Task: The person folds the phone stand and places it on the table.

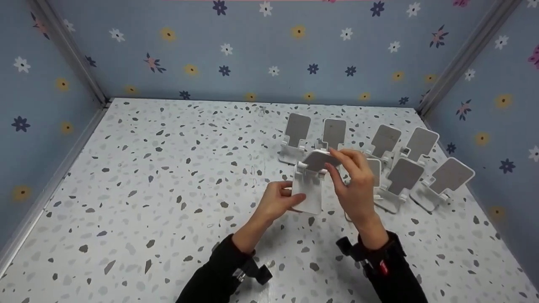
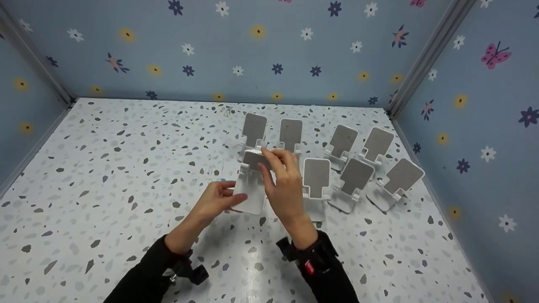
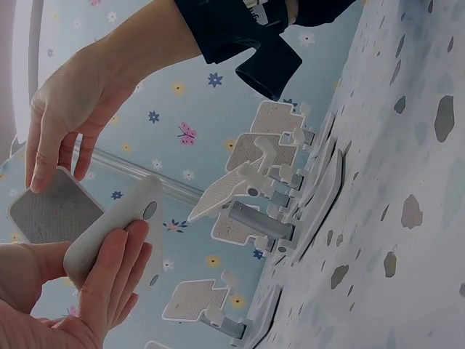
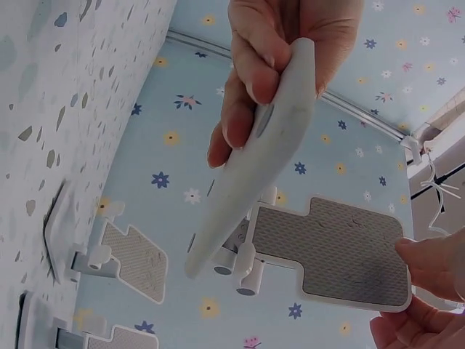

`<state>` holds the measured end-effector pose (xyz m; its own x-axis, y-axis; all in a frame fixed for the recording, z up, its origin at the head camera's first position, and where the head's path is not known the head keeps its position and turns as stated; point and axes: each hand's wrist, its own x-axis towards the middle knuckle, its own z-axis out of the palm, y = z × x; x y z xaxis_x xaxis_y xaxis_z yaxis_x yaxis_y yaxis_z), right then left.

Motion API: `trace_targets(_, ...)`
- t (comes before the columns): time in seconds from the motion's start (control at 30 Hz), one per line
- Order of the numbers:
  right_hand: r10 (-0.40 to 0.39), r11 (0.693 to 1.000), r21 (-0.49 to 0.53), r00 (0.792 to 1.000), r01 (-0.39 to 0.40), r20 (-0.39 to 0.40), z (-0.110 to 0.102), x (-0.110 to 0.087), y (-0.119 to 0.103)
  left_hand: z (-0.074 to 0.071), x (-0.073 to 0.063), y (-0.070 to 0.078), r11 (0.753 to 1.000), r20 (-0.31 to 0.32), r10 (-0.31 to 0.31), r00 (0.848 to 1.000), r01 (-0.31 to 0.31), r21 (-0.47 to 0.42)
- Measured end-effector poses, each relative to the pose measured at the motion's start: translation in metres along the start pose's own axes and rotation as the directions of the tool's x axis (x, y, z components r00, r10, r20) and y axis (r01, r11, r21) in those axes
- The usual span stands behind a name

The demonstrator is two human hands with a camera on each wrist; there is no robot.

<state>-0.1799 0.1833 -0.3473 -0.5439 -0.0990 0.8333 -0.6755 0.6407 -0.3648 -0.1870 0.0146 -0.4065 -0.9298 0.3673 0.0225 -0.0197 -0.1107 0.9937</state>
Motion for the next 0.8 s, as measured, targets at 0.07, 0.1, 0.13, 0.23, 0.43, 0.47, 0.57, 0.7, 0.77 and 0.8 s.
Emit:
trace_targets(0.07,0.002,1.000,0.004,1.000,-0.001,-0.019,0.0002,-0.0001,0.0000,0.0002,0.0000,0.0000,1.000,-0.003,0.000,1.000,0.000,0.003)
trace_targets(0.1,0.001,1.000,0.005,1.000,0.000,-0.029,0.0002,-0.0001,0.0000,0.0003,0.0002,-0.0002,1.000,-0.004,-0.001,1.000,0.001,0.003)
trace_targets(0.13,0.000,1.000,0.009,0.999,0.001,-0.039,0.0002,-0.0003,0.0003,0.0004,0.0003,-0.0004,1.000,-0.005,-0.004,1.000,0.004,0.003)
trace_targets(0.23,-0.005,0.999,0.035,0.997,0.008,-0.071,0.0003,-0.0007,0.0009,0.0009,0.0003,-0.0009,1.000,-0.010,-0.021,1.000,0.021,-0.018)
trace_targets(0.43,-0.042,0.995,0.081,0.992,0.052,-0.123,-0.0005,-0.0024,0.0015,0.0015,-0.0003,-0.0016,0.999,-0.020,-0.034,0.999,0.033,-0.028)
trace_targets(0.47,-0.044,0.995,0.085,0.990,0.055,-0.133,-0.0006,-0.0028,0.0011,0.0015,-0.0004,-0.0018,0.999,-0.021,-0.034,0.999,0.033,-0.025)
trace_targets(0.57,-0.049,0.995,0.083,0.987,0.062,-0.153,-0.0006,-0.0042,0.0000,0.0013,-0.0003,-0.0028,0.999,-0.030,-0.041,0.999,0.040,-0.014)
trace_targets(0.7,-0.068,0.994,0.069,0.985,0.080,-0.158,0.0004,-0.0069,-0.0009,0.0008,-0.0002,-0.0039,0.998,-0.051,-0.060,0.997,0.060,0.002)
trace_targets(0.77,-0.083,0.994,0.063,0.985,0.093,-0.150,0.0012,-0.0088,-0.0014,0.0005,-0.0003,-0.0038,0.998,-0.061,-0.067,0.996,0.067,0.005)
trace_targets(0.8,-0.086,0.993,0.064,0.985,0.097,-0.148,0.0017,-0.0097,-0.0020,0.0004,-0.0004,-0.0034,0.997,-0.065,-0.072,0.995,0.073,0.001)
